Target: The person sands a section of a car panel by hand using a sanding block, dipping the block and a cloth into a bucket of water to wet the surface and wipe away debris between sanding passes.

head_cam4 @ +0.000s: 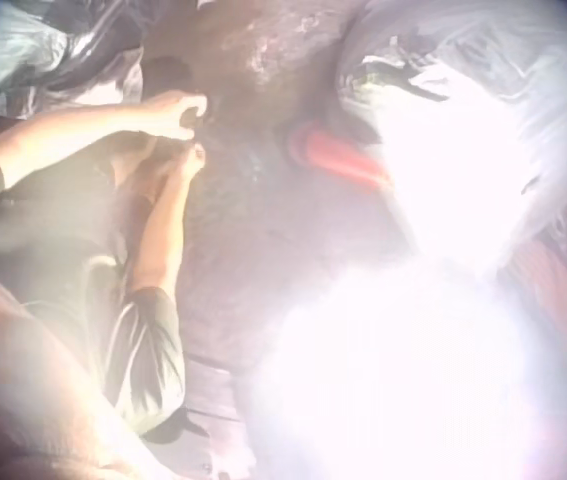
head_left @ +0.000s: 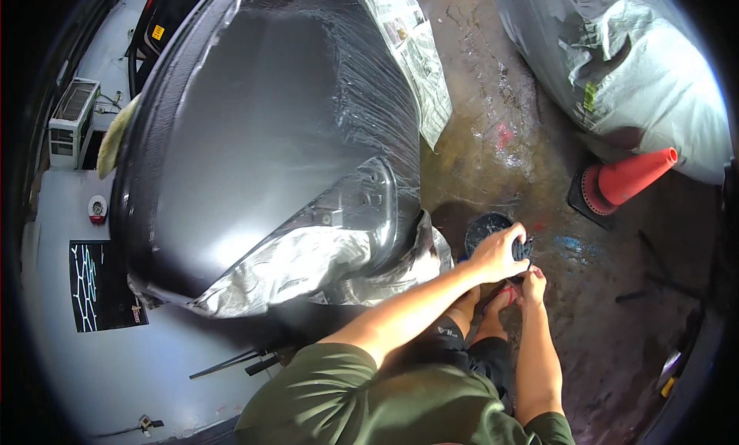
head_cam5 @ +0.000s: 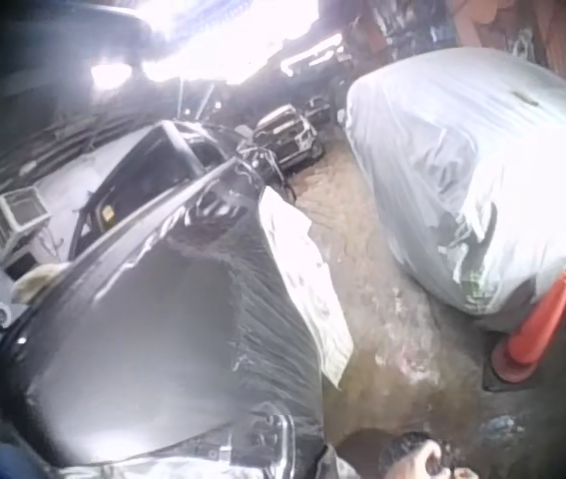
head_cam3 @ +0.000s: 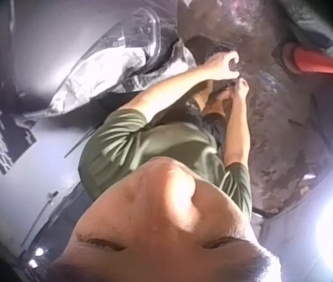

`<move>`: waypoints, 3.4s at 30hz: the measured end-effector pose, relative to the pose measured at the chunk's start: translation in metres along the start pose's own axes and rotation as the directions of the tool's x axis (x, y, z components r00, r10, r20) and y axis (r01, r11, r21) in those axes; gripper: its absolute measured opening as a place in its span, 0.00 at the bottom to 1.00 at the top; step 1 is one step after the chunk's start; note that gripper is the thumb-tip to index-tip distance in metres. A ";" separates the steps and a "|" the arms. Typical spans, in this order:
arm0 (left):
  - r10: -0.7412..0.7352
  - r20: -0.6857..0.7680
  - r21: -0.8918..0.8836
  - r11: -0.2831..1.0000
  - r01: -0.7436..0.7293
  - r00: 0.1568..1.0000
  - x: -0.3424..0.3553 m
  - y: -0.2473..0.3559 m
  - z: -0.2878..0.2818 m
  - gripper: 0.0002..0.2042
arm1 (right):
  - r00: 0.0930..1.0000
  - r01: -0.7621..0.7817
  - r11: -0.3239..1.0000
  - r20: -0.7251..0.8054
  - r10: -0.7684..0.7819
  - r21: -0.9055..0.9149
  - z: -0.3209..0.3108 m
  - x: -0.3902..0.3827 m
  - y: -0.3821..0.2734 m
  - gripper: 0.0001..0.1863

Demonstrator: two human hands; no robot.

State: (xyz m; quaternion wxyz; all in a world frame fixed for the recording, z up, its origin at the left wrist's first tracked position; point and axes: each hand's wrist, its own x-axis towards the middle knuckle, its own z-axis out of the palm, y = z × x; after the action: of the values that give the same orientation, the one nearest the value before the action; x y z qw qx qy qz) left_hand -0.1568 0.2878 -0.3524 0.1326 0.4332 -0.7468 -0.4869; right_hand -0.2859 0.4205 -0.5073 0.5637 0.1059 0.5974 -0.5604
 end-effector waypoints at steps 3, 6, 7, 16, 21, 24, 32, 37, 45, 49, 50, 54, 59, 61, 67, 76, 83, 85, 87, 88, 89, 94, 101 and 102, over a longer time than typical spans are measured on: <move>0.269 0.084 0.440 0.854 -0.278 0.960 -0.011 0.082 -0.098 0.32 | 0.948 -0.152 0.983 0.298 0.114 0.106 0.033 -0.011 -0.006 0.19; 0.390 0.153 0.681 0.624 -0.383 0.908 -0.028 0.182 -0.200 0.29 | 0.875 -0.311 0.918 0.451 0.177 0.244 0.091 -0.036 -0.024 0.27; 0.376 0.143 0.779 0.527 -0.338 0.915 -0.039 0.206 -0.229 0.28 | 0.845 -0.332 0.917 0.502 0.184 0.222 0.122 -0.063 -0.042 0.30; 0.128 0.051 0.978 -0.206 -0.023 0.990 -0.086 0.296 -0.404 0.28 | 0.499 0.212 0.972 0.843 -0.200 0.105 0.302 -0.155 -0.088 0.28; 0.039 -0.019 0.999 -0.044 0.021 0.999 -0.049 0.267 -0.463 0.27 | 0.088 0.931 0.353 0.885 -0.458 0.090 0.355 -0.221 -0.073 0.33; -0.026 -0.038 0.994 0.102 0.040 0.999 -0.037 0.261 -0.473 0.28 | 0.277 0.878 0.478 0.854 -0.440 -0.039 0.365 -0.206 -0.063 0.34; -0.147 -0.054 0.958 0.271 0.093 0.988 -0.029 0.254 -0.463 0.31 | 0.213 0.794 0.607 0.928 -0.305 0.017 0.348 -0.229 -0.073 0.36; -0.146 -0.028 0.956 0.284 0.069 0.989 -0.018 0.261 -0.451 0.33 | 0.645 0.688 0.598 0.725 -0.242 -0.412 0.402 -0.108 -0.057 0.38; -0.244 -0.069 0.966 0.227 0.126 0.967 -0.031 0.266 -0.452 0.35 | 0.525 0.712 0.641 0.823 -0.217 -0.286 0.393 -0.146 -0.056 0.41; -0.244 -0.068 0.968 0.217 0.123 0.967 -0.024 0.264 -0.454 0.35 | 0.574 0.653 0.662 0.811 -0.115 -0.368 0.397 -0.142 -0.068 0.43; -0.254 -0.071 0.974 0.189 0.122 0.965 -0.029 0.262 -0.456 0.36 | 0.464 0.727 0.622 0.876 -0.132 -0.292 0.384 -0.179 -0.077 0.43; -0.226 -0.068 0.971 0.209 0.116 0.972 -0.029 0.259 -0.452 0.36 | 0.513 0.756 0.552 0.842 -0.166 -0.352 0.377 -0.164 -0.065 0.42; -0.254 -0.035 0.979 0.186 0.085 0.967 -0.026 0.262 -0.462 0.37 | 0.465 0.790 0.515 0.872 -0.151 -0.332 0.383 -0.174 -0.070 0.42; -0.232 0.006 0.973 0.227 0.048 0.973 -0.030 0.258 -0.465 0.38 | 0.391 0.828 0.499 0.902 -0.184 -0.257 0.369 -0.188 -0.067 0.42; -0.215 -0.068 0.978 0.178 0.108 0.974 -0.026 0.262 -0.455 0.37 | 0.539 0.705 0.589 0.838 -0.085 -0.394 0.387 -0.152 -0.073 0.41; -0.263 -0.091 0.981 0.144 0.132 0.960 -0.033 0.268 -0.460 0.43 | 0.476 0.785 0.497 0.874 -0.102 -0.370 0.380 -0.170 -0.076 0.42; -0.262 -0.045 0.975 0.198 0.099 0.964 -0.021 0.259 -0.464 0.45 | 0.686 0.610 0.625 0.720 -0.108 -0.487 0.399 -0.083 -0.045 0.38; -0.272 -0.063 0.972 0.201 0.120 0.960 -0.027 0.254 -0.467 0.46 | 0.619 0.730 0.543 0.738 -0.269 -0.415 0.397 -0.110 -0.059 0.34; -0.264 -0.049 0.974 0.199 0.104 0.963 -0.023 0.254 -0.467 0.46 | 0.486 0.829 0.486 0.784 -0.385 -0.276 0.385 -0.152 -0.058 0.34; -0.265 -0.045 0.975 0.200 0.101 0.963 -0.024 0.253 -0.467 0.46 | 0.393 0.866 0.469 0.815 -0.425 -0.172 0.378 -0.173 -0.056 0.35; -0.264 -0.061 0.979 0.172 0.110 0.963 -0.033 0.262 -0.465 0.46 | 0.324 0.872 0.473 0.869 -0.374 -0.122 0.370 -0.197 -0.062 0.36; -0.278 -0.027 0.969 0.227 0.093 0.960 -0.027 0.262 -0.463 0.47 | 0.591 0.703 0.640 0.755 -0.283 -0.311 0.389 -0.119 -0.048 0.37; -0.238 0.086 0.983 0.178 -0.044 0.967 -0.033 0.258 -0.472 0.47 | 0.384 0.775 0.624 0.857 -0.343 -0.098 0.373 -0.152 -0.051 0.36; -0.214 0.111 0.985 0.155 -0.079 0.970 -0.031 0.258 -0.473 0.47 | 0.402 0.779 0.616 0.848 -0.345 -0.119 0.378 -0.134 -0.050 0.36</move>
State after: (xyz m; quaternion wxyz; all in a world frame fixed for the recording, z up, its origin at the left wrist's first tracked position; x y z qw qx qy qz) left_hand 0.0204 0.0612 0.1040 -0.2876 0.3901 -0.8724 0.0635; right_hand -0.0682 0.1726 -0.2740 0.5279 -0.5070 0.4231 -0.5341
